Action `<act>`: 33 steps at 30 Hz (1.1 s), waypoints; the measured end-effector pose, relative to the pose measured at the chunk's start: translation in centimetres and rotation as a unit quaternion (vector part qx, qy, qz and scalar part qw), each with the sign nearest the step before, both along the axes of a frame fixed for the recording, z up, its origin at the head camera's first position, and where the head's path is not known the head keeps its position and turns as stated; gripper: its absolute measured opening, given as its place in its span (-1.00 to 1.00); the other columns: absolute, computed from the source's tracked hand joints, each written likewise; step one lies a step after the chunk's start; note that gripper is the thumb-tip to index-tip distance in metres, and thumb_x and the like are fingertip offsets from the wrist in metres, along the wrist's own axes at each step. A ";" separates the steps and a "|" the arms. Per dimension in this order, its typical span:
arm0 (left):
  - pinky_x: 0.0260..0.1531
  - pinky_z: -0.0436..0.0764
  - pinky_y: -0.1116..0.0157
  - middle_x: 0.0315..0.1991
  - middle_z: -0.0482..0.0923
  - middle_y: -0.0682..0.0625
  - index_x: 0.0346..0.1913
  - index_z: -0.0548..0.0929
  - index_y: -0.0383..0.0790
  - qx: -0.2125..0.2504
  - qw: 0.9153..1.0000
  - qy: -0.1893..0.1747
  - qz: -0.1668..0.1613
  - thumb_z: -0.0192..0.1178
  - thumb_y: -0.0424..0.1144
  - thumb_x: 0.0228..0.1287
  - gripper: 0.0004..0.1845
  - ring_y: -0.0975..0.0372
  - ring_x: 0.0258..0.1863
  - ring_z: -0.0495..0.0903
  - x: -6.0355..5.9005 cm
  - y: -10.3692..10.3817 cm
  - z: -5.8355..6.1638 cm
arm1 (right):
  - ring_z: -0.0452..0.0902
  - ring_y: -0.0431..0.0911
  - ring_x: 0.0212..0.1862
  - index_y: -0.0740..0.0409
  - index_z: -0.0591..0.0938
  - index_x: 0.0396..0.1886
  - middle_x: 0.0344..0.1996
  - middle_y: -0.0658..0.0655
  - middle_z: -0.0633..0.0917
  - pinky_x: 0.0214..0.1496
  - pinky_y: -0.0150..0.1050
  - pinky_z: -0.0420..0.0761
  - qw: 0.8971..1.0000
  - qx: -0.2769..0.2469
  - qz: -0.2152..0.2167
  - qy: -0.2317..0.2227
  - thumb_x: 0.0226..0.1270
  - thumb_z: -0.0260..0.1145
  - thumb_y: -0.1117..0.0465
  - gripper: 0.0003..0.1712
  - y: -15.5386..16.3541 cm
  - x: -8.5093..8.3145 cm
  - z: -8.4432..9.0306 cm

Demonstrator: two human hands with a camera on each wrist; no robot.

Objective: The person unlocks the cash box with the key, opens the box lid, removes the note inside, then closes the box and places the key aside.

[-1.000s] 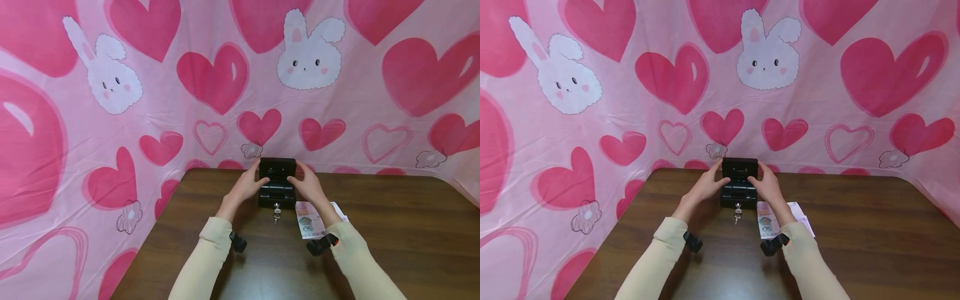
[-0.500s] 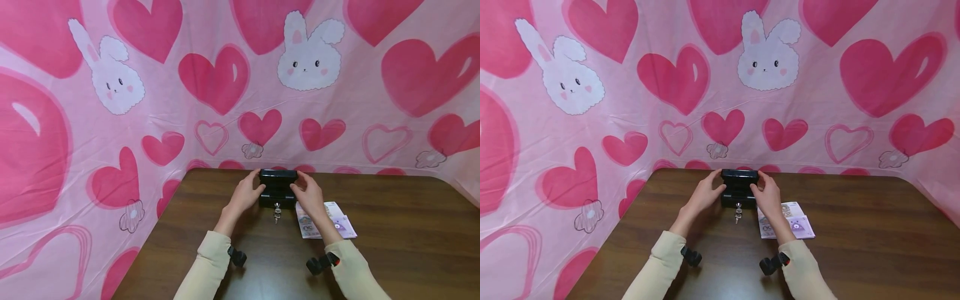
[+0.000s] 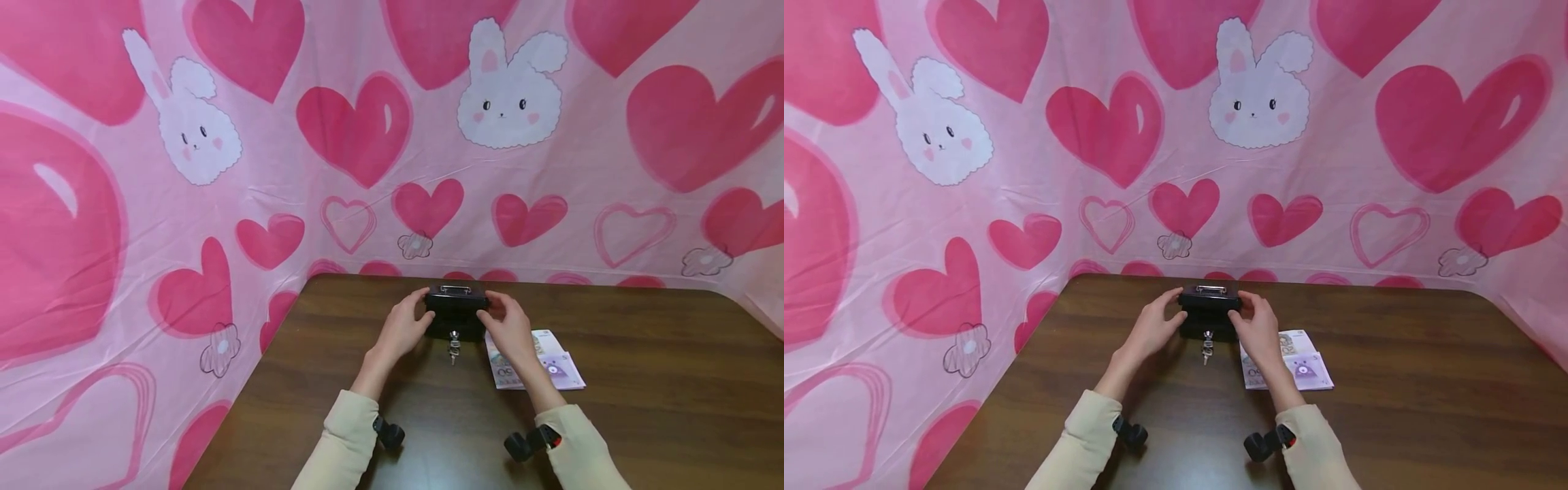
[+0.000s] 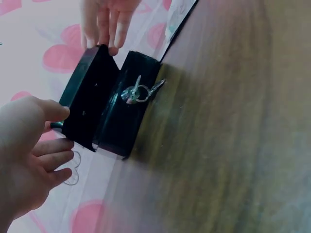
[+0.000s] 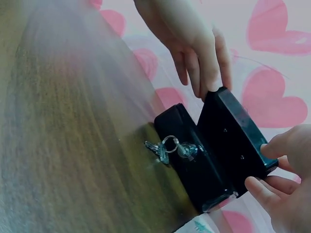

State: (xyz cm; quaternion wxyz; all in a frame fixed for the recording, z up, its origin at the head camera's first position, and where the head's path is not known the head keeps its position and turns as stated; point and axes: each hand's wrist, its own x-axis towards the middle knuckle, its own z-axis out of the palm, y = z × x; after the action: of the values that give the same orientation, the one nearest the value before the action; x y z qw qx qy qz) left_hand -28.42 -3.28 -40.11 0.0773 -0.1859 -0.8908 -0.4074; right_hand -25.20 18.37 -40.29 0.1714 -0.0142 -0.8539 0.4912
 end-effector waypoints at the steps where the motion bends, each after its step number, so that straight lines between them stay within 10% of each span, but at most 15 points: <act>1: 0.35 0.42 0.02 0.32 0.51 -0.13 0.40 0.43 -0.11 -0.001 1.000 0.000 0.002 0.21 -0.17 0.39 -0.46 0.06 0.33 0.48 0.1 0.1 -0.1 | 0.57 0.17 0.12 0.26 0.51 0.29 0.09 0.35 0.58 0.24 0.03 0.53 1.000 0.002 -0.003 0.000 0.34 0.31 0.23 -0.47 0.0 0.0 -0.1; 15: 0.22 0.52 0.00 0.14 0.61 -0.18 0.21 0.60 -0.21 -0.001 1.000 0.003 0.003 0.22 -0.24 0.38 -0.62 -0.01 0.18 0.57 -0.1 0.3 -0.5 | 0.60 0.07 -0.05 0.25 0.65 0.11 -0.10 0.28 0.61 0.01 -0.23 0.51 1.000 0.015 -0.011 0.003 0.33 0.32 0.24 -0.63 0.4 -0.5 -1.2; 33: -0.11 0.59 0.15 -0.09 0.62 -0.07 0.10 0.68 -0.04 -0.061 0.998 0.020 0.021 0.26 -0.26 0.34 -0.71 0.16 -0.20 0.58 -0.5 0.9 -1.3 | 0.52 0.15 0.00 0.31 0.60 0.12 -0.05 0.34 0.55 0.10 -0.02 0.48 0.998 0.055 0.026 -0.028 0.33 0.32 0.24 -0.59 1.5 -1.1 -1.4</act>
State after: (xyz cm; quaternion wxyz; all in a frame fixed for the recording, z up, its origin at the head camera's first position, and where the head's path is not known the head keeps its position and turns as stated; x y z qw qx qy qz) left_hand -28.93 -2.39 -41.41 0.0917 -0.1798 -0.9160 -0.3466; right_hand -26.27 19.88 -41.71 0.1349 0.0038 -0.8842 0.4472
